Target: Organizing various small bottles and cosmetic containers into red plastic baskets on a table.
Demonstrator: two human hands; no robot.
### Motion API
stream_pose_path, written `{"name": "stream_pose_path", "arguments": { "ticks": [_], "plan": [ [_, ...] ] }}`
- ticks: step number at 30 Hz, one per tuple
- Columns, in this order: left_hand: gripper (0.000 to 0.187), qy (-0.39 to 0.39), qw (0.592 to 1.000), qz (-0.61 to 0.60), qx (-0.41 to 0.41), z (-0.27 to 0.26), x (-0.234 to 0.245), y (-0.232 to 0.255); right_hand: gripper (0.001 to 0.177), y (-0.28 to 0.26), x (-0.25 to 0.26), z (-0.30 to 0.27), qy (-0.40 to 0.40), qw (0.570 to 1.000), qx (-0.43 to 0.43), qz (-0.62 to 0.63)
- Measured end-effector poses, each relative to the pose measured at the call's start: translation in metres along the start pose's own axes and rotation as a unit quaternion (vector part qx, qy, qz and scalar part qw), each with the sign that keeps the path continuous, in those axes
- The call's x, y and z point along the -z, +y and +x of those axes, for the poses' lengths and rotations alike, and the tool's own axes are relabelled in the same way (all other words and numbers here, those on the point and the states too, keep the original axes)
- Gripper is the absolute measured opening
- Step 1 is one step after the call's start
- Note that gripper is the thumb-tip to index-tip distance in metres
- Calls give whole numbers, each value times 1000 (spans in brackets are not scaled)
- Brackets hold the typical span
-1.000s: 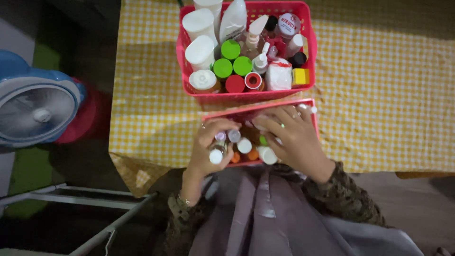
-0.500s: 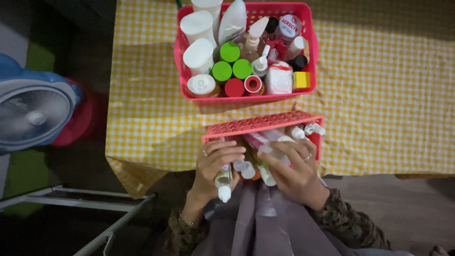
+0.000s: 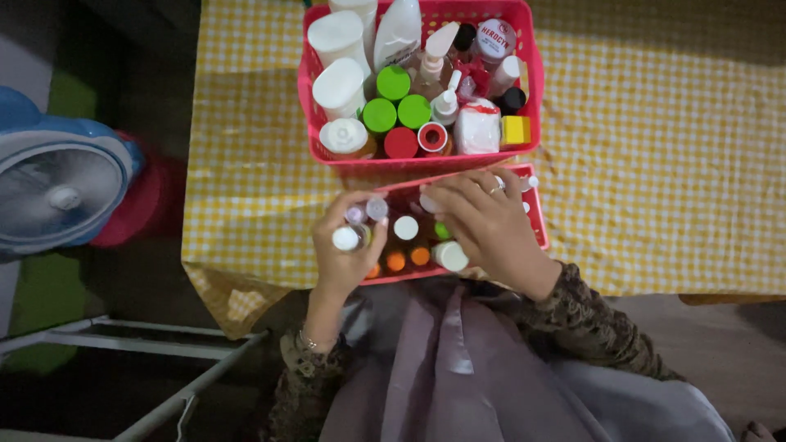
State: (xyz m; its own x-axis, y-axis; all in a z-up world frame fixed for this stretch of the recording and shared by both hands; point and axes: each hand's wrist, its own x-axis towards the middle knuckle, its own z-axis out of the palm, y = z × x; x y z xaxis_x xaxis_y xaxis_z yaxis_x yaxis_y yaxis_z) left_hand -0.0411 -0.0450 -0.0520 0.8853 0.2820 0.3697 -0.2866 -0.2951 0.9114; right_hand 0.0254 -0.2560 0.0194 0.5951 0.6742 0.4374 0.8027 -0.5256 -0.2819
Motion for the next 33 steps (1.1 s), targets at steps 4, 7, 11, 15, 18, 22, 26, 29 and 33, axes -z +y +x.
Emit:
{"name": "stream_pose_path", "arguments": {
  "ticks": [4,7,11,15,18,22,26,29,33],
  "plan": [
    [30,13,1000,18,-3,10,7,12,31,2,-3,8,14,1000,-5,11],
    [30,11,1000,22,-17,15,8,19,26,1,-5,18,3,999,-4,44],
    [27,12,1000,9,-15,14,8,20,21,3,-13,19,-47,998,2,45],
    [26,28,1000,-7,-5,16,8,27,20,-5,-5,23,-38,999,2,22],
    [26,36,999,-18,-8,20,14,32,19,-12,1,24,-12,996,-25,80],
    [26,42,998,-38,-8,22,17,32,22,-6,-2,16,19,993,-35,107],
    [27,7,1000,-1,-26,19,17,29,18,-14,-3,13,0,997,30,74],
    [30,-24,999,33,-25,10,15,22,21,-18,-12,10,-5,997,69,26],
    [38,-51,989,121,-66,6,18,15,23,-19,-10,10,3,997,71,9]
  ]
}}
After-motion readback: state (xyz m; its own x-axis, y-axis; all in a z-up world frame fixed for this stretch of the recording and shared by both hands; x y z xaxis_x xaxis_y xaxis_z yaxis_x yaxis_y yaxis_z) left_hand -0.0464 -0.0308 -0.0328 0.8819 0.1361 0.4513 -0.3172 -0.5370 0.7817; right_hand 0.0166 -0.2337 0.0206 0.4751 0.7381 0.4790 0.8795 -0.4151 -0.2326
